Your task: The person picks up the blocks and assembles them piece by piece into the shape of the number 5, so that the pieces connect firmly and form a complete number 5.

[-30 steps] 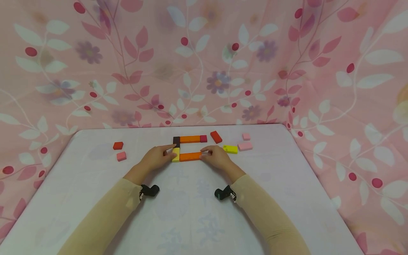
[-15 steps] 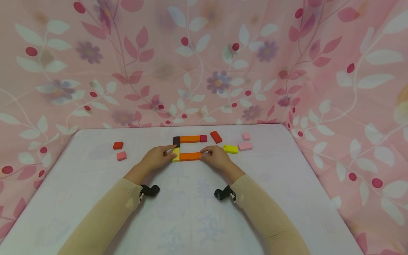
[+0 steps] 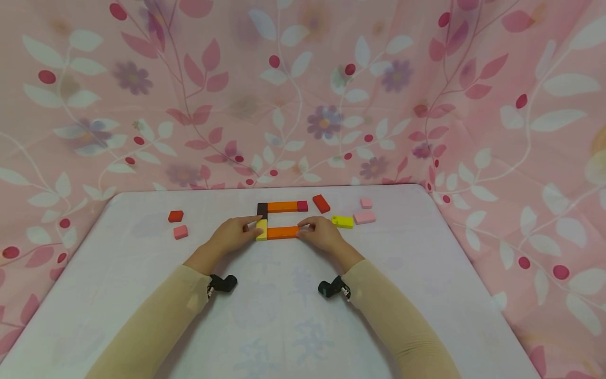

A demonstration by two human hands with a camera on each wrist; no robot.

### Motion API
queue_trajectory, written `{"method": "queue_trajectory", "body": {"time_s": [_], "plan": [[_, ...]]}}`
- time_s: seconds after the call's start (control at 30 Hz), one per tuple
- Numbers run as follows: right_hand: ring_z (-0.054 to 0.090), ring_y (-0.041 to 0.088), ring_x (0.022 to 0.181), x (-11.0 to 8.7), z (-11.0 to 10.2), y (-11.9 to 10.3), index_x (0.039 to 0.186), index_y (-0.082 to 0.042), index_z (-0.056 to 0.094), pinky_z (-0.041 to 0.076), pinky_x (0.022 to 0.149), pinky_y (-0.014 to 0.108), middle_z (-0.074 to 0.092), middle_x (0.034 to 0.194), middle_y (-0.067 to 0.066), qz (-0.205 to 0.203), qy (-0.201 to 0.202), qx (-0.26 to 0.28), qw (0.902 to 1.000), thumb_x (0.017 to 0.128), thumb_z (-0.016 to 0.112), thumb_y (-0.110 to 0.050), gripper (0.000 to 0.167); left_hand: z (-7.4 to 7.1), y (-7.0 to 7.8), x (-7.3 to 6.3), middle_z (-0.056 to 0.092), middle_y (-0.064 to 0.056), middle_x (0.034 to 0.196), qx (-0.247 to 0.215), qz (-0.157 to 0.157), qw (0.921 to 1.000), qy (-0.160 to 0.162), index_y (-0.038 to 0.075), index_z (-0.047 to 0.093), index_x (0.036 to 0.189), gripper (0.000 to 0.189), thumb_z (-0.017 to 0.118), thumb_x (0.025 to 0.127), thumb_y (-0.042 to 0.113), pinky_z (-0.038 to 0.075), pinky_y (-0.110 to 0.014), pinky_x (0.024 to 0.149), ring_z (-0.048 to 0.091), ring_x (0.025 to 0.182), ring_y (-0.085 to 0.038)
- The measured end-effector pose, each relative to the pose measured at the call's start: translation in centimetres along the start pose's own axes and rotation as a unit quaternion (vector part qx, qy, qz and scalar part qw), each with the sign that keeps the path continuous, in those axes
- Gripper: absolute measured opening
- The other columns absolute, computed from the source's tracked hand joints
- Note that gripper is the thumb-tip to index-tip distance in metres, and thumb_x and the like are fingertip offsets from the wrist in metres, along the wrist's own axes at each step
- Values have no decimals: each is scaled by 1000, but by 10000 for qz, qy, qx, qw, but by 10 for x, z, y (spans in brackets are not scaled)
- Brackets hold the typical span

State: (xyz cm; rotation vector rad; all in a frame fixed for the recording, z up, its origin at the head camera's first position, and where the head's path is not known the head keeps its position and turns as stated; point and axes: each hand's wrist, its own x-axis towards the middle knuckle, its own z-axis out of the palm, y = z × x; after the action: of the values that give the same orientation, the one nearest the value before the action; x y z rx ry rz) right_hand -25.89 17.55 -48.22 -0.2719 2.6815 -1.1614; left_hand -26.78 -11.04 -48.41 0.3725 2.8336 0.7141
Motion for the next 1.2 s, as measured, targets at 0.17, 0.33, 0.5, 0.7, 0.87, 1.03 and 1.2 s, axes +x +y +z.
{"method": "queue_trajectory", "body": {"time_s": [0.17,0.33,0.5,0.7,0.87,1.03,1.2], "plan": [[51,21,76,0,0,-1,117,-19,74,40,65,29,54,78,5,53,10,17,10000,91,76,-30,29,0,0,0,60,-1,82,-22,7,10000,23,32,52,148,58,60,95,55,48,-41,83,55,82,-21],[51,22,79,0,-2,-1,121,-20,73,41,66,29,55,82,6,212,-35,92,9997,92,74,-33,32,0,0,-1,60,-1,84,-33,14,10000,29,31,51,148,58,60,96,55,47,-41,83,55,83,-22],[53,23,80,-1,-8,-2,121,-19,72,44,66,30,57,85,6,302,0,58,9995,93,72,-34,32,0,-1,-1,58,-2,82,-45,17,10000,25,31,51,148,58,60,96,55,44,-37,75,53,79,-21],[53,24,74,-1,-26,1,120,-18,73,43,63,30,57,83,7,393,223,23,9990,94,71,-35,31,0,-1,-1,56,-2,79,-75,95,9999,4,30,52,148,59,60,95,56,41,-35,72,52,75,-19],[52,24,77,-2,-48,7,117,-16,74,42,63,31,56,85,8,315,693,-20,9971,95,69,-33,28,0,-2,-1,55,-2,78,-110,96,9999,8,31,52,147,59,61,95,56,40,-35,71,51,74,-19],[50,25,76,-1,-68,20,117,-13,73,41,59,30,55,87,9,216,1076,28,9940,97,67,-33,29,0,-3,0,55,-2,78,-112,96,9999,-12,32,52,147,59,61,94,56,42,-36,75,52,76,-20],[49,25,78,0,-87,34,123,-11,70,43,60,29,55,95,11,437,1362,-144,9896,99,64,-33,33,0,-3,0,55,-2,79,-102,81,9999,-35,32,51,148,59,60,95,56,43,-38,79,52,79,-21]]}}
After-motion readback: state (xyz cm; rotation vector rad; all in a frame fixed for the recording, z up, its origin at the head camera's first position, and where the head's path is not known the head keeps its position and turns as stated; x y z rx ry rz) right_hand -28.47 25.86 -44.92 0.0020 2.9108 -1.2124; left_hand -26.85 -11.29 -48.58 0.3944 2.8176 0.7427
